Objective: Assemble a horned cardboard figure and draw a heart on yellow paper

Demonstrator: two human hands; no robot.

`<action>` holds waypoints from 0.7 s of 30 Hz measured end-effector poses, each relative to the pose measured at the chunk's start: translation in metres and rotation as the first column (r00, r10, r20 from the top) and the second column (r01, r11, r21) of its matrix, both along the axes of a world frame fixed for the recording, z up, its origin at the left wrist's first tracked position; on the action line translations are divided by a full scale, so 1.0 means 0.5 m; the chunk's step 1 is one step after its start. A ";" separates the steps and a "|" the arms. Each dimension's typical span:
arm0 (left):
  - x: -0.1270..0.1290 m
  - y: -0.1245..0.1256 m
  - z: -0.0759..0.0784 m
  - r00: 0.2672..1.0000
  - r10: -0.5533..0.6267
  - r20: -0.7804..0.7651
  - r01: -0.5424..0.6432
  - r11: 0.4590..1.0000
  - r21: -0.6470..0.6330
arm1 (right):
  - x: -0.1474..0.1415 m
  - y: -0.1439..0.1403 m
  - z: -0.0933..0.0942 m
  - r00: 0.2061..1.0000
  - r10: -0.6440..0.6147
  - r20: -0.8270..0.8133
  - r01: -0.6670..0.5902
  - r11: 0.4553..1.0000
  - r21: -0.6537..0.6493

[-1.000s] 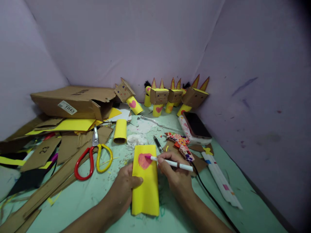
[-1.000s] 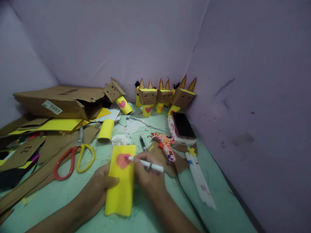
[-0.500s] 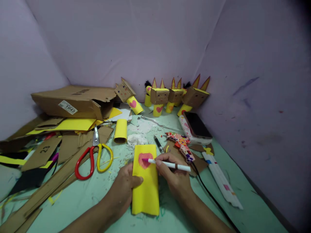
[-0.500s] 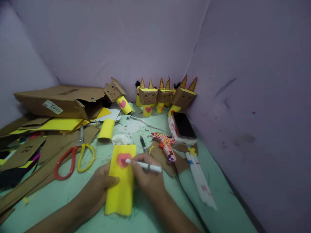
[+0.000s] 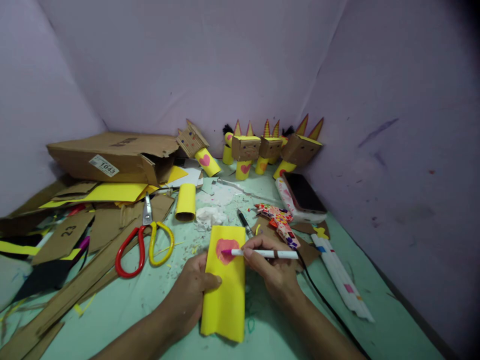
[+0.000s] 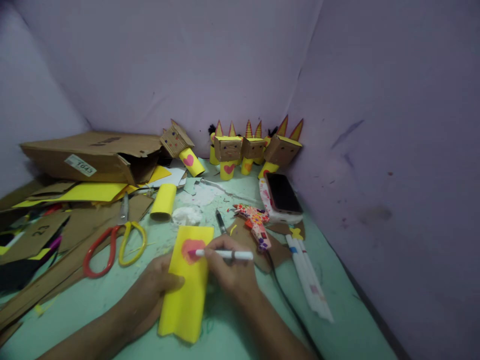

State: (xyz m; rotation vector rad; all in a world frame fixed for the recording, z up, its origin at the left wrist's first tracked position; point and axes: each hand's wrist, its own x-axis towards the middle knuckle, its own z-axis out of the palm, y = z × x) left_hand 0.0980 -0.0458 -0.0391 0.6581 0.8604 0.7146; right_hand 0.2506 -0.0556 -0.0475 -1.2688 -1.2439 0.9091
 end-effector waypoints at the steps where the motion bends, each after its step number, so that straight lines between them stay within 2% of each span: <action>1: 0.000 0.000 0.001 1.000 -0.002 0.000 0.002 1.000 0.001 | 0.001 0.000 0.001 1.000 -0.006 0.006 0.006 1.000 0.001; 7: -0.001 0.004 0.001 1.000 -0.025 -0.002 0.025 1.000 -0.015 | 0.009 0.000 0.007 0.995 0.095 -0.041 -0.097 0.994 -0.041; 13: -0.009 0.013 -0.001 0.993 -0.114 0.012 0.114 0.992 -0.048 | 0.022 0.003 0.013 0.998 0.046 -0.034 -0.047 0.998 -0.032; 21: -0.017 0.016 0.003 0.980 -0.197 0.017 0.197 0.977 -0.084 | 0.023 0.005 0.016 0.989 0.149 -0.015 -0.149 0.987 -0.061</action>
